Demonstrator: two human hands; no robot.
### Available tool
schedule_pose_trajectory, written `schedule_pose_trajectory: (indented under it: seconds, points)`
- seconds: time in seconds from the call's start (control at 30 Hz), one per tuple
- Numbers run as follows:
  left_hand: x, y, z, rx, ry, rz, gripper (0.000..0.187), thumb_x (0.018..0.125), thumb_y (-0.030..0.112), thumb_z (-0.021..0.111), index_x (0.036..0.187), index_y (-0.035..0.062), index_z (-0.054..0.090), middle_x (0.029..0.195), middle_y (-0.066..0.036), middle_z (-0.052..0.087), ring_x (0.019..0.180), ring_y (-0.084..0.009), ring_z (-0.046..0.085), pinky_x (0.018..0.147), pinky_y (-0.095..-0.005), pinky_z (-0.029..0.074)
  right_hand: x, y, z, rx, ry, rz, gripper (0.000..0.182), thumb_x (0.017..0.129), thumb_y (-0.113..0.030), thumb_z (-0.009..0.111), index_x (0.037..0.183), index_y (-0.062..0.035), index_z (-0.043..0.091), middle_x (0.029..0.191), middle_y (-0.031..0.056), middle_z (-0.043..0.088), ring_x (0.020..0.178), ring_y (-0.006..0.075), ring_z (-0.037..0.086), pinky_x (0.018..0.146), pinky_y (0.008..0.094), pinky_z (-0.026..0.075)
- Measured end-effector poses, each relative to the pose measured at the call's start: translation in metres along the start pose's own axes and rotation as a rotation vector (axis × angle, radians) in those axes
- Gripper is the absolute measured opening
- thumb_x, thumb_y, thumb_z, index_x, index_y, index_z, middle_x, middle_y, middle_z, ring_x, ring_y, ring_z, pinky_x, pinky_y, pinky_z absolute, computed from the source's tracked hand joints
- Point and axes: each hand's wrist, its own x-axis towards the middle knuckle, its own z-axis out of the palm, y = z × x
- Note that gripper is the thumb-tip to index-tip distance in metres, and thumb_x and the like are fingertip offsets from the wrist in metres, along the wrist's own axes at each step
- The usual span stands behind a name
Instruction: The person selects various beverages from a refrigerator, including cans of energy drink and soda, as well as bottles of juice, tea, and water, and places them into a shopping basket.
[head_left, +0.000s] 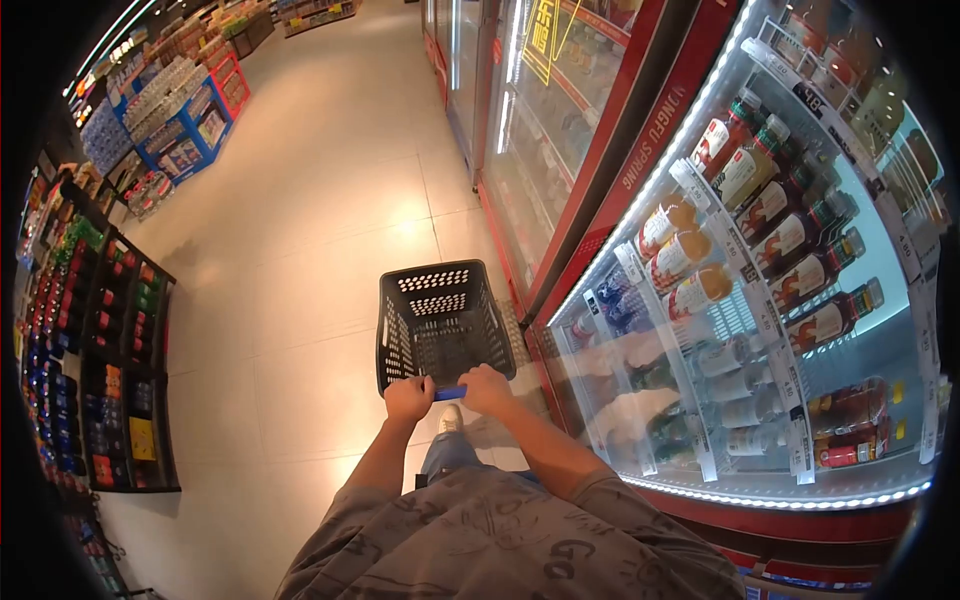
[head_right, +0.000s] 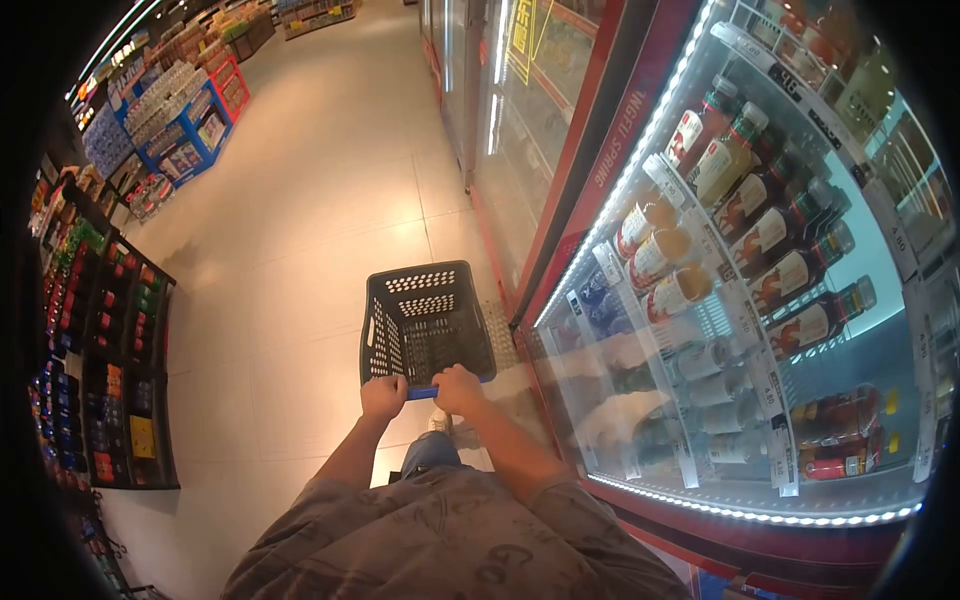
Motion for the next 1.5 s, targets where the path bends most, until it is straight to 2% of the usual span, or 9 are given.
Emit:
schedule_pose_trajectory:
  seconds: [0.13,0.2,0.33,0.47,0.63,0.9,1.1,1.4,1.5]
  points:
    - [0.064,-0.011,-0.008,-0.040,-0.053,0.016,0.042,0.089,0.037,0.051,0.072,0.0055,0.073,0.069,-0.020,0.066,0.067,-0.0385,0.066,0.063,-0.0495,0.051,0.029,0.047,-0.004,-0.113,0.301,0.111,0.035,0.065,-0.013,0.074,0.099,-0.0112,0.068,0.106,0.0125,0.057,0.109,0.0326,0.052,0.094,0.0427,0.045]
    - [0.090,-0.016,-0.012,-0.068,-0.063,0.042,0.042,0.089,0.037,0.051,0.073,0.0055,0.073,0.069,-0.020,0.067,0.068,-0.0387,0.067,0.063,-0.0496,0.052,0.051,0.111,-0.014,-0.348,0.269,0.199,0.042,0.063,-0.014,0.074,0.104,-0.0070,0.065,0.111,0.0183,0.054,0.111,0.0365,0.050,0.096,0.0455,0.043]
    - [0.139,-0.024,-0.014,-0.091,-0.087,0.069,0.042,0.089,0.038,0.051,0.074,0.0056,0.073,0.070,-0.021,0.067,0.069,-0.0393,0.066,0.064,-0.0500,0.052,0.091,0.131,-0.173,-0.580,0.416,0.211,0.031,0.070,-0.009,0.066,0.100,-0.0036,0.065,0.116,0.0203,0.056,0.122,0.0409,0.046,0.101,0.0532,0.040]
    - [0.180,-0.030,-0.011,-0.086,-0.120,0.060,0.041,0.088,0.037,0.051,0.076,0.0054,0.074,0.072,-0.022,0.067,0.070,-0.0406,0.067,0.067,-0.0502,0.053,0.121,0.114,-0.288,-0.954,0.579,0.110,0.018,0.076,-0.017,0.063,0.086,-0.0038,0.069,0.106,0.0173,0.061,0.116,0.0350,0.051,0.104,0.0500,0.035]
    - [0.214,-0.026,-0.017,-0.117,-0.141,0.027,0.043,0.089,0.038,0.048,0.078,0.0042,0.073,0.076,-0.022,0.068,0.074,-0.0409,0.067,0.071,-0.0507,0.052,0.150,0.128,-0.327,-1.072,0.225,0.301,0.018,0.077,-0.019,0.064,0.087,-0.0059,0.071,0.098,0.0131,0.067,0.105,0.0302,0.057,0.099,0.0440,0.038]
    - [0.253,-0.024,-0.009,-0.118,-0.109,0.004,0.041,0.088,0.037,0.051,0.076,0.0049,0.073,0.071,-0.022,0.067,0.069,-0.0406,0.066,0.068,-0.0496,0.053,0.197,0.158,-0.342,-1.058,-0.026,0.544,0.023,0.086,-0.021,0.057,0.094,-0.0137,0.077,0.096,0.0098,0.074,0.096,0.0291,0.068,0.082,0.0400,0.048]
    - [0.274,-0.027,0.004,-0.078,-0.094,-0.011,0.042,0.089,0.040,0.051,0.080,0.0060,0.074,0.074,-0.023,0.067,0.071,-0.0410,0.067,0.069,-0.0512,0.052,0.190,0.142,-0.385,-1.062,0.027,0.456,0.016,0.083,-0.021,0.063,0.087,-0.0141,0.077,0.086,0.0064,0.074,0.077,0.0230,0.071,0.062,0.0355,0.050]
    - [0.329,-0.027,-0.008,-0.175,-0.469,0.028,0.046,0.094,0.042,0.044,0.086,0.0061,0.073,0.069,-0.013,0.069,0.068,-0.0329,0.069,0.070,-0.0437,0.053,0.173,0.094,-0.426,-1.131,0.190,0.586,0.019,0.083,-0.015,0.058,0.077,-0.0134,0.076,0.077,0.0065,0.072,0.081,0.0226,0.069,0.087,0.0425,0.042]
    - [0.344,-0.022,-0.010,-0.267,-0.658,0.012,0.045,0.095,0.041,0.044,0.091,0.0064,0.072,0.067,-0.009,0.070,0.064,-0.0254,0.070,0.070,-0.0393,0.054,0.175,0.084,-0.441,-1.212,0.048,0.660,0.030,0.091,-0.031,0.056,0.076,-0.0140,0.076,0.076,0.0056,0.072,0.077,0.0224,0.069,0.086,0.0426,0.041]
